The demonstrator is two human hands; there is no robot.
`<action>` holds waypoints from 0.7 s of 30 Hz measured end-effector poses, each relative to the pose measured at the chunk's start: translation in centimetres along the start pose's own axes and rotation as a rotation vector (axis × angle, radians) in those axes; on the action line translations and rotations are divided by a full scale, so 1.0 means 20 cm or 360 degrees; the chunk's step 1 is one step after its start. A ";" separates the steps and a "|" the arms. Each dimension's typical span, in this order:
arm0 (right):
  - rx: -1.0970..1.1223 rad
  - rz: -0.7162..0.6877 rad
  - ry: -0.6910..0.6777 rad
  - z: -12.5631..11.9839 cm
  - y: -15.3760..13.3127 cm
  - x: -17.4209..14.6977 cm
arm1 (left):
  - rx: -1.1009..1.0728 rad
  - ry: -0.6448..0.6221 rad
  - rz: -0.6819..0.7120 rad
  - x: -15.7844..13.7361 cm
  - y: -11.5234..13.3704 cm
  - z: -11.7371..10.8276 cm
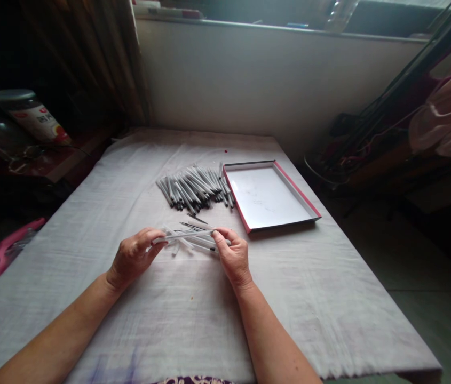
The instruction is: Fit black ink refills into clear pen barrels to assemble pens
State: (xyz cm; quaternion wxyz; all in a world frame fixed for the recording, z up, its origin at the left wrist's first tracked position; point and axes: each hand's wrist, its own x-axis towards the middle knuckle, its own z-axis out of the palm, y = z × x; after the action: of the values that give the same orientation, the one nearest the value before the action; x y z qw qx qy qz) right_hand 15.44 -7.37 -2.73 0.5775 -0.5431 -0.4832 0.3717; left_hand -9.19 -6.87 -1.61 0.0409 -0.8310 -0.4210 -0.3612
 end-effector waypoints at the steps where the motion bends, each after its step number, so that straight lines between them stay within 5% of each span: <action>1: -0.0005 -0.0007 -0.0004 0.00 0.00 0.00 | 0.0009 -0.0003 -0.0008 0.00 0.00 0.00; 21: -0.0018 -0.0025 0.0014 0.00 0.00 0.00 | -0.0069 -0.0109 0.0017 -0.01 -0.01 0.00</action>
State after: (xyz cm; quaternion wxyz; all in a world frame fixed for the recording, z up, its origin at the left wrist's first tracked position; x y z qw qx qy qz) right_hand 15.40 -7.37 -2.79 0.5794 -0.5441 -0.4870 0.3621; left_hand -9.41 -6.87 -1.72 0.0103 -0.8458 -0.4099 -0.3414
